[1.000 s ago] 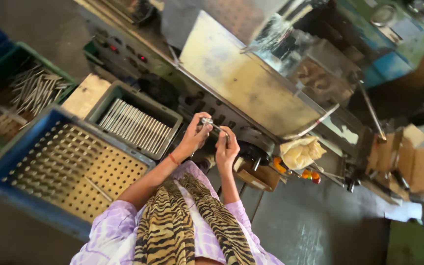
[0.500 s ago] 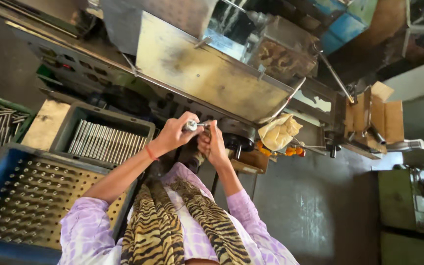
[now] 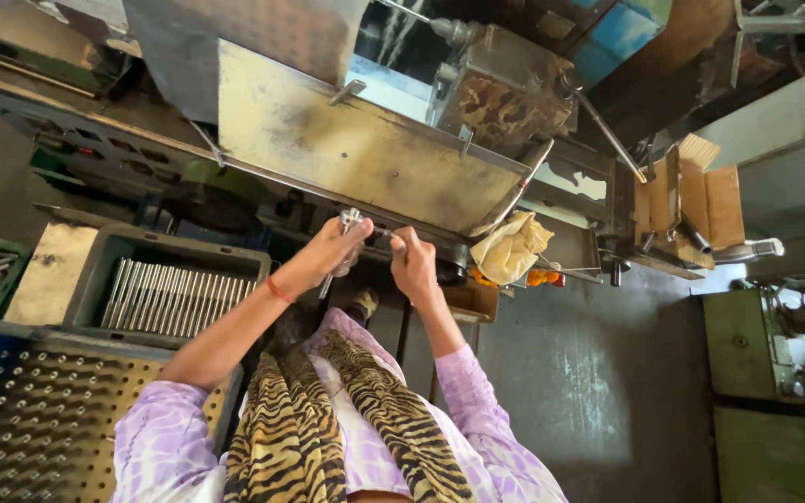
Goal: The person repeatedly picks up metal rods from a tray, inserts them into a grinding machine, and operates a lever to process each rod. After processing, the person removes the rod and places it back into the tray. The cycle continues with multiple rods throughout the clip.
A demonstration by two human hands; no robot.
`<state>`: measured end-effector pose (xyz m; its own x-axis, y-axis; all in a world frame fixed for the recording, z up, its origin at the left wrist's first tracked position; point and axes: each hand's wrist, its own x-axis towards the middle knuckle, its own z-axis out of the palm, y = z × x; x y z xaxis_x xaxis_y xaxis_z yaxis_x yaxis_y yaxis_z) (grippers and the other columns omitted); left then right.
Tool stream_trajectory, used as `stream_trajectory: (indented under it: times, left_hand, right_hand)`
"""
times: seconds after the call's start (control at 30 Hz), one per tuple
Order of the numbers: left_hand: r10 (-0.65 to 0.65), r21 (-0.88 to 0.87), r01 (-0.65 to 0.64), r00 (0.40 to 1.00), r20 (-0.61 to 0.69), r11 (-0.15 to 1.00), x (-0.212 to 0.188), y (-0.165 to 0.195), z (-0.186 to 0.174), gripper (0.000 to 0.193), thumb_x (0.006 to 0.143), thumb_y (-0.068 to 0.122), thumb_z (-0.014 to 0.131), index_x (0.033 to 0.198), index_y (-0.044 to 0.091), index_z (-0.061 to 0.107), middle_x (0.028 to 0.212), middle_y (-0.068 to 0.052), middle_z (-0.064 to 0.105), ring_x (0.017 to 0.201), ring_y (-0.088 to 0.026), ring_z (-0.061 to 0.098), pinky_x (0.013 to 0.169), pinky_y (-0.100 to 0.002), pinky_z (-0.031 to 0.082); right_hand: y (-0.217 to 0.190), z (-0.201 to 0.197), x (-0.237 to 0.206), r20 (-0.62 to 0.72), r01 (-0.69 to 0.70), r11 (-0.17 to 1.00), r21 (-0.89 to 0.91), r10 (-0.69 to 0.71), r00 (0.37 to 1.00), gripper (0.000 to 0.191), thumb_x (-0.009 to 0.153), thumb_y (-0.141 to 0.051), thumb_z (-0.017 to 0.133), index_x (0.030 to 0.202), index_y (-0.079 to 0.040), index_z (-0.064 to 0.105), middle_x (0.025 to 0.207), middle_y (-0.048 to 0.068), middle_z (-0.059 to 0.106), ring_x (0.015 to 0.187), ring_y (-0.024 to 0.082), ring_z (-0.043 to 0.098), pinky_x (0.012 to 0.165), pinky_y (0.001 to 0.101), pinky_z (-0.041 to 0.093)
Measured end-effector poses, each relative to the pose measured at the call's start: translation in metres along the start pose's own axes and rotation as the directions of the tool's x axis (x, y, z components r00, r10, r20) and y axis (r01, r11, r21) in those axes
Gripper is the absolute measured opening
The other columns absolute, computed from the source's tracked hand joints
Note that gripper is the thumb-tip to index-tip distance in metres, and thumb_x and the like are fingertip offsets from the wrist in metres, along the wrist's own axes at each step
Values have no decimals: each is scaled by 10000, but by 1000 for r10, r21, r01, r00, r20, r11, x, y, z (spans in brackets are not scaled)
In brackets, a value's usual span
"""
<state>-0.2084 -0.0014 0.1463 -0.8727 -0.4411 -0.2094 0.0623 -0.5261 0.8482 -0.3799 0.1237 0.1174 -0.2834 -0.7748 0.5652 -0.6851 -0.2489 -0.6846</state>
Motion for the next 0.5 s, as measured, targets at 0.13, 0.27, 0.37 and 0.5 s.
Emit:
stream_trajectory:
  times: [0.13,0.27,0.37,0.5]
  left_hand:
    - [-293,2,294,951,103,956,7,16,1,420,987,444,638,745,181,416,542,78,377,401,-32,295,358,-245,170]
    - [97,326,-74,994,-54,943,10,21,16,401,962,389,692,719,140,493,588,87,381,514,-24,314,426,-268,235]
    - [368,504,-280,926,-84,817,14,17,26,444,946,344,737,687,94,478,639,84,379,619,-33,326,503,-287,268]
    - [399,523,-288,910,-110,802,27,12,30,460,921,334,773,673,82,478,644,71,375,650,-42,336,526,-286,287]
  right_hand:
    - [11,-13,24,97,507,841,-192,-498,862,290,1024,-215,677,924,-65,450,694,87,510,559,325,521,510,442,396]
    - [7,-13,36,-9,434,883,-177,-442,897,296,1066,-285,602,942,-46,478,716,85,507,594,315,532,539,434,397]
    - [4,-22,37,71,390,891,-234,-384,921,322,1061,-343,570,894,-71,523,690,96,482,588,334,528,547,463,407]
    - [14,-41,39,116,367,896,-252,-348,930,368,1079,-382,548,918,-53,584,688,102,497,595,334,539,552,469,415]
